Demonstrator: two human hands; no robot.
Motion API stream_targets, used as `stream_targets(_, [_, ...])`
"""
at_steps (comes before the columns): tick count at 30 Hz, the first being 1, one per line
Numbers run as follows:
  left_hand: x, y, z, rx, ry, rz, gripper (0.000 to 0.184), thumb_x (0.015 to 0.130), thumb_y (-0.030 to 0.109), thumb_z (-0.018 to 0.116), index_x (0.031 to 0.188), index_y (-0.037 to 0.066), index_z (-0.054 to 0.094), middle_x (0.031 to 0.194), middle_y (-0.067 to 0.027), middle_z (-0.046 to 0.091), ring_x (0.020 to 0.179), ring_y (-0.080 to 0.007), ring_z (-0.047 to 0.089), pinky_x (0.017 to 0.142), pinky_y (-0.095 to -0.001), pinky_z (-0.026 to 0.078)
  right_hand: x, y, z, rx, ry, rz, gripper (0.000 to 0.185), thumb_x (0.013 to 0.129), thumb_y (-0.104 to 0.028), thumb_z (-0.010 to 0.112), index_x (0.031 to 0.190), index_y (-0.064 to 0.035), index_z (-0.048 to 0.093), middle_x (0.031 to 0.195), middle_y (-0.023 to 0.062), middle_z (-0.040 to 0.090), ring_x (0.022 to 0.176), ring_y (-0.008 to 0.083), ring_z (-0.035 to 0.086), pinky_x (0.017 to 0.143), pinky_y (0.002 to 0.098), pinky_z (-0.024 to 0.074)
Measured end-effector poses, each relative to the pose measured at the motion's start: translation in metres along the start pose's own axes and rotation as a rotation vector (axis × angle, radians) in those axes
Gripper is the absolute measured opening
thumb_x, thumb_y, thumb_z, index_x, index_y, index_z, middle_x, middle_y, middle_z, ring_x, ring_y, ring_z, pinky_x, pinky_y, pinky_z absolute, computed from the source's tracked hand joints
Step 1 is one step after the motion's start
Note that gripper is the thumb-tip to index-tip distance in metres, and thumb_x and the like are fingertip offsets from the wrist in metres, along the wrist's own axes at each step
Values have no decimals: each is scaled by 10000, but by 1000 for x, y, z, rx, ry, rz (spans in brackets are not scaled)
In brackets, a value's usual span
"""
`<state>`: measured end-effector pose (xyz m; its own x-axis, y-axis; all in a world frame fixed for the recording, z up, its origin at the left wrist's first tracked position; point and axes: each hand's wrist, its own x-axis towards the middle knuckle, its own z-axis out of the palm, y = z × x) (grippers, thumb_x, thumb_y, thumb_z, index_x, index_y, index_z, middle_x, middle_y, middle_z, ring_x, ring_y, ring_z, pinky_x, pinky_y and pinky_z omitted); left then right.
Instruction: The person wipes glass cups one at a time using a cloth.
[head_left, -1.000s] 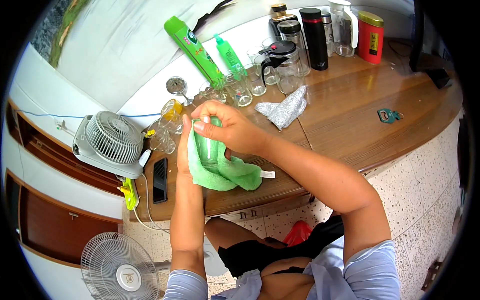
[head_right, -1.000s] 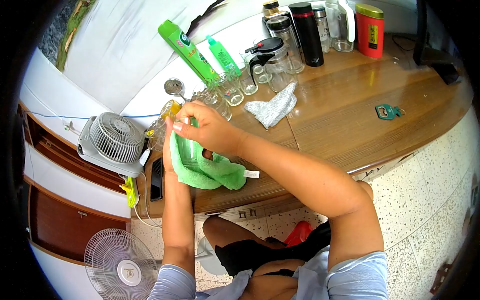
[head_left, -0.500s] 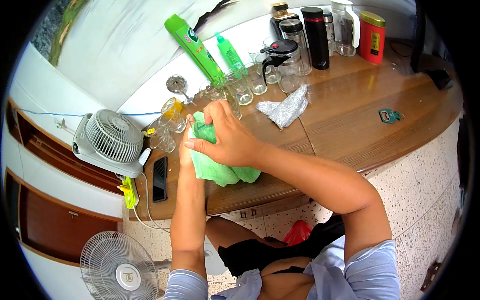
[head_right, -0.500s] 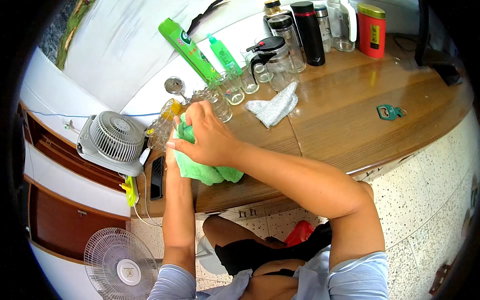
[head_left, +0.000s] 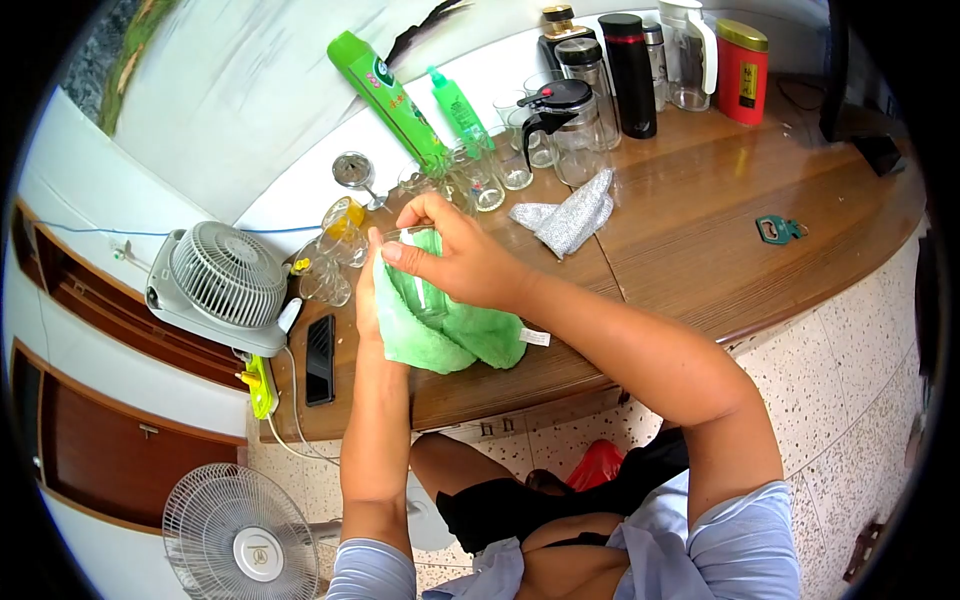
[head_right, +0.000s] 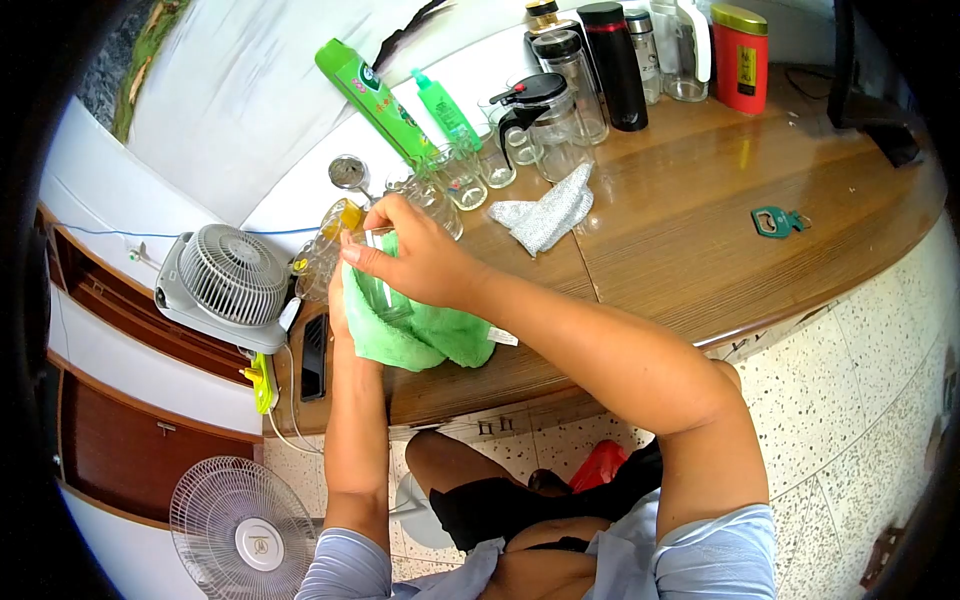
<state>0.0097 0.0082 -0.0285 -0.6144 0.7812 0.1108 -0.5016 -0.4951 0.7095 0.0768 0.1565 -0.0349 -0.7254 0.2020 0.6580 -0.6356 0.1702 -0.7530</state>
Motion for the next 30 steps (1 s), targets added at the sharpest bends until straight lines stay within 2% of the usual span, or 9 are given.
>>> stream_targets(2, [-2, 0, 10, 65, 18, 35, 662, 1127, 581, 388, 1353, -15, 567, 1166, -174, 692, 1019, -285, 730, 890, -437, 622, -3, -9, 0, -26, 12, 44, 474, 996, -374, 772, 1243, -20, 577, 1170, 129, 583, 988, 180, 581, 850, 335, 520])
stream_targets(5, [-3, 0, 19, 112, 16, 30, 741, 1111, 645, 351, 1345, -24, 568, 1165, -174, 689, 1022, -281, 728, 893, -436, 621, -4, 7, 9, -244, 187, -88, 504, 991, -381, 769, 1275, -8, 583, 1199, 149, 573, 970, 207, 613, 789, 346, 539])
stream_targets(7, [0, 2, 5, 143, 17, 41, 731, 1112, 642, 351, 1424, 6, 533, 1292, -185, 658, 1172, -306, 676, 999, -461, 576, -7, 7, 9, -343, 180, -134, 511, 987, -362, 764, 1298, 2, 584, 1204, 175, 559, 987, 256, 626, 810, 369, 539])
stream_targets(11, [6, -1, -9, 235, 141, 85, 770, 1104, 663, 341, 1500, 17, 481, 1402, -193, 613, 1314, -324, 605, 1098, -469, 523, -12, 1, 11, -575, 189, -233, 566, 966, -324, 769, 1369, 22, 572, 1163, 227, 530, 992, 342, 621, 851, 431, 535])
stream_targets(17, [2, 4, -28, 154, 175, 161, 673, 1101, 628, 419, 1477, 81, 531, 1361, -146, 650, 1222, -319, 655, 1036, -488, 558, -23, -11, 18, -404, -18, -13, 858, 907, -346, 791, 1591, -7, 400, 1119, 299, 491, 978, 425, 582, 909, 479, 508])
stream_targets(20, [3, 11, -47, 77, 81, 103, 591, 1101, 582, 479, 1452, 115, 567, 1322, -120, 673, 1180, -312, 672, 1011, -497, 568, -25, -1, 22, -322, -33, -69, 967, 878, -339, 824, 1641, -18, 325, 1101, 290, 472, 954, 412, 560, 930, 477, 501])
stream_targets(23, [9, 7, -38, 89, 236, 132, 705, 1062, 664, 491, 1345, 30, 611, 1156, -158, 704, 1017, -290, 680, 878, -436, 581, -24, -3, 21, -319, -56, -33, 985, 888, -327, 859, 1645, -5, 316, 1125, 193, 539, 1037, 283, 503, 962, 384, 475])
stream_targets(26, [9, 3, -27, 46, 256, 148, 672, 1045, 669, 528, 1227, 34, 649, 1042, -128, 707, 947, -271, 669, 818, -421, 578, -23, 4, 23, -274, -20, -126, 1023, 862, -350, 890, 1649, -22, 324, 1097, 145, 554, 1022, 251, 489, 963, 368, 475])
stream_targets(30, [14, 4, -43, 117, 219, 148, 600, 1034, 646, 577, 1047, 51, 648, 867, -102, 664, 821, -248, 656, 761, -405, 574, -23, 3, 26, -178, 18, -57, 1034, 839, -394, 913, 1640, -39, 364, 1062, 101, 560, 997, 217, 484, 948, 344, 477])
